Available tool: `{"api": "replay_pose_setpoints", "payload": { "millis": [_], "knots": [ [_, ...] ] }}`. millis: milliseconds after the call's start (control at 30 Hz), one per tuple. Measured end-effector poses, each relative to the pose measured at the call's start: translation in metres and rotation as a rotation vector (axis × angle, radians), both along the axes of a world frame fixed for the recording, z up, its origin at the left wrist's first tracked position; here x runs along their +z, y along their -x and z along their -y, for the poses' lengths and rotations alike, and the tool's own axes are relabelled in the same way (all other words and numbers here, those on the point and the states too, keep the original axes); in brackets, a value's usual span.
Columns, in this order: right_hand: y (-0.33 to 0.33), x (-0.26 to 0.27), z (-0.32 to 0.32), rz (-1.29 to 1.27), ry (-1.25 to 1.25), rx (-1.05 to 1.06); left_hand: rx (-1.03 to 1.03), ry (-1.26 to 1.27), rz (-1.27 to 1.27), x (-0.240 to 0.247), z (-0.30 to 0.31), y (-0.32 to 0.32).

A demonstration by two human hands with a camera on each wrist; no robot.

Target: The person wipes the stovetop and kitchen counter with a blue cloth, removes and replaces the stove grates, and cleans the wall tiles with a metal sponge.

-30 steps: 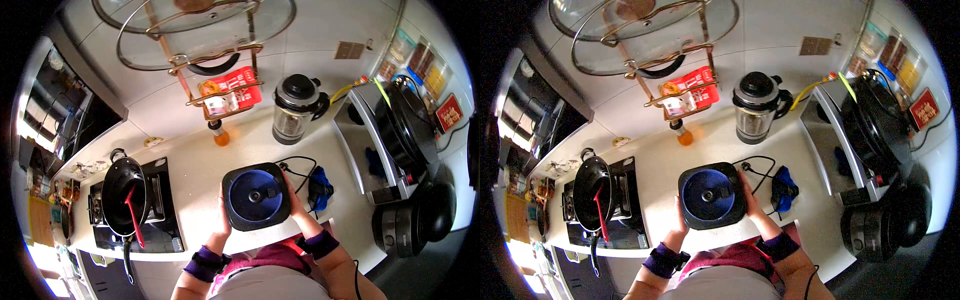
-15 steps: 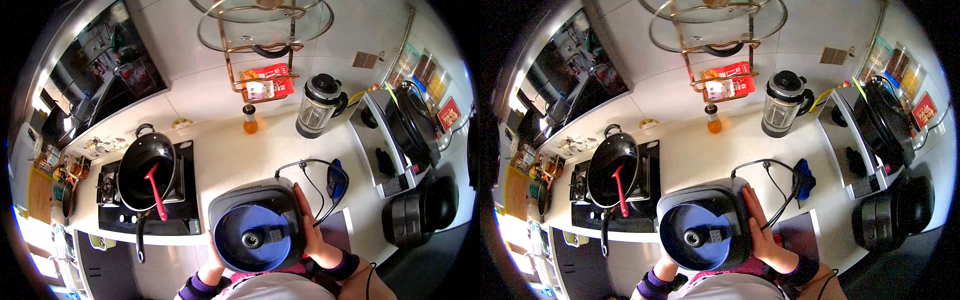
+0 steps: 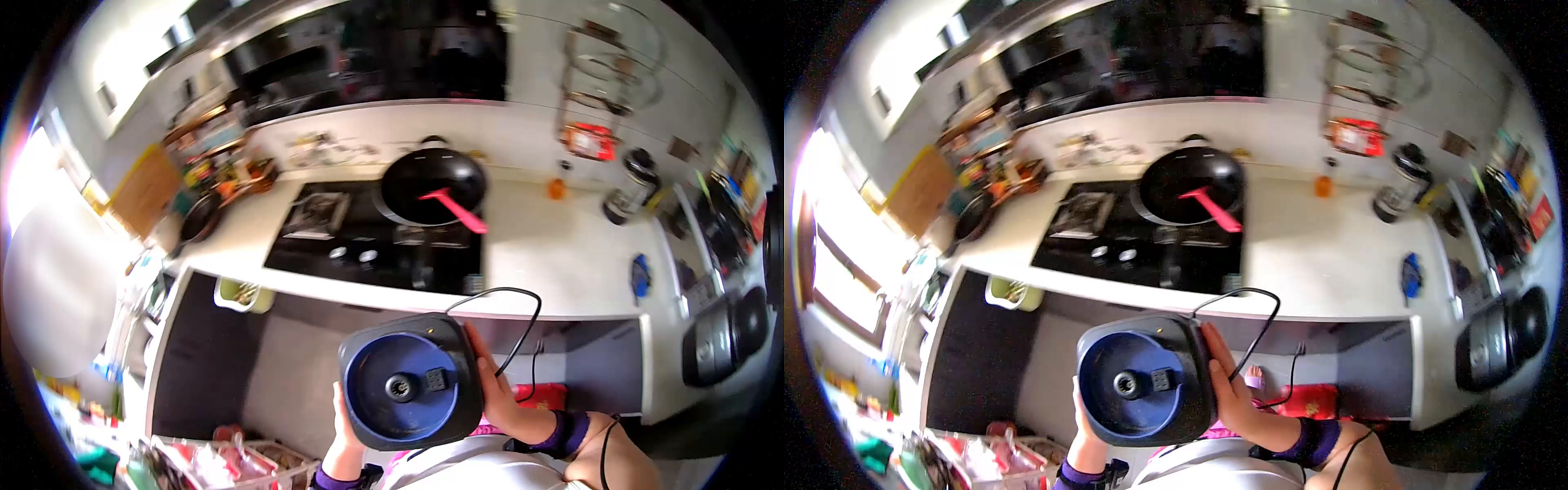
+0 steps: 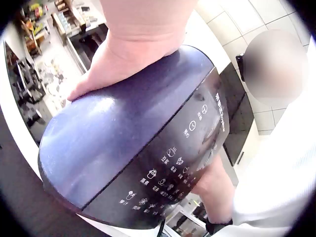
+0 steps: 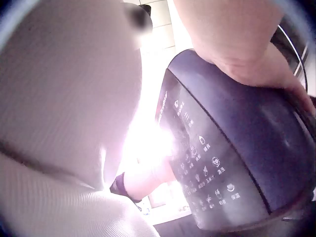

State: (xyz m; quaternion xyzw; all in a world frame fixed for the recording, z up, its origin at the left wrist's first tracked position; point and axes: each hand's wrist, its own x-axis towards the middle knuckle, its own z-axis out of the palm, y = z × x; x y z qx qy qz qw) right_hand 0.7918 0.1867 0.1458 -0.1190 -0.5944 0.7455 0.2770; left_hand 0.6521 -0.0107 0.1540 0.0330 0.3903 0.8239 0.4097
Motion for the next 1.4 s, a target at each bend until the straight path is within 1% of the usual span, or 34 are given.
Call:
{"api": "replay_pose_setpoints", "payload": {
  "millis": [33, 133, 233, 367, 400, 500, 533, 633, 767, 800, 900, 967, 1100, 1167, 1233, 1267, 1300, 1333, 1367, 1400],
  "knots": [
    [0.018, 0.000, 0.018, -0.017, 0.027, 0.039, 0.027, 0.060, -0.028, 0.002, 0.026, 0.009],
    [0.069, 0.005, 0.060, -0.016, 0.030, 0.152, 0.138, 0.028, -0.003, -0.011, 0.085, 0.041],
    [0.130, -0.012, 0.096, 0.010, 0.040, 0.247, 0.240, 0.010, 0.048, -0.021, 0.132, 0.081],
    [0.221, -0.028, 0.140, -0.015, 0.138, 0.340, 0.311, 0.050, -0.004, -0.013, 0.173, 0.148],
    [0.247, -0.037, 0.150, -0.041, 0.170, 0.366, 0.331, 0.063, -0.011, -0.015, 0.184, 0.170],
    [0.327, -0.052, 0.176, -0.025, 0.141, 0.418, 0.390, 0.062, 0.008, -0.025, 0.220, 0.238],
    [0.356, -0.054, 0.187, -0.028, 0.204, 0.425, 0.429, 0.123, -0.010, -0.026, 0.229, 0.262],
    [0.437, -0.046, 0.206, 0.036, 0.269, 0.480, 0.486, 0.295, -0.039, -0.015, 0.253, 0.334],
    [0.536, -0.050, 0.229, -0.047, 0.359, 0.507, 0.517, 0.267, -0.060, 0.002, 0.267, 0.422],
    [0.557, -0.046, 0.231, -0.069, 0.341, 0.515, 0.516, 0.269, -0.088, 0.003, 0.270, 0.441],
    [0.619, -0.040, 0.234, -0.040, 0.194, 0.490, 0.488, 0.207, -0.084, 0.006, 0.275, 0.504],
    [0.660, -0.040, 0.237, -0.012, 0.224, 0.447, 0.431, 0.181, -0.115, 0.001, 0.275, 0.553],
    [0.737, -0.044, 0.241, -0.059, 0.224, 0.310, 0.313, 0.200, -0.158, -0.013, 0.269, 0.660],
    [0.780, -0.063, 0.246, -0.074, 0.189, 0.212, 0.248, 0.170, -0.166, -0.029, 0.267, 0.723],
    [0.821, -0.073, 0.249, -0.128, 0.242, 0.175, 0.186, 0.154, -0.205, -0.048, 0.263, 0.784],
    [0.842, -0.078, 0.251, -0.197, 0.293, 0.177, 0.183, 0.179, -0.181, -0.066, 0.262, 0.815],
    [0.860, -0.080, 0.252, -0.199, 0.276, 0.153, 0.160, 0.211, -0.207, -0.072, 0.260, 0.843],
    [0.877, -0.084, 0.253, -0.149, 0.221, 0.106, 0.107, 0.225, -0.230, -0.084, 0.259, 0.870],
    [0.893, -0.090, 0.253, -0.095, 0.163, 0.062, 0.020, 0.200, -0.260, -0.094, 0.258, 0.895],
    [0.910, -0.096, 0.252, -0.083, 0.178, 0.041, -0.068, 0.175, -0.293, -0.101, 0.255, 0.920]
  ]
}}
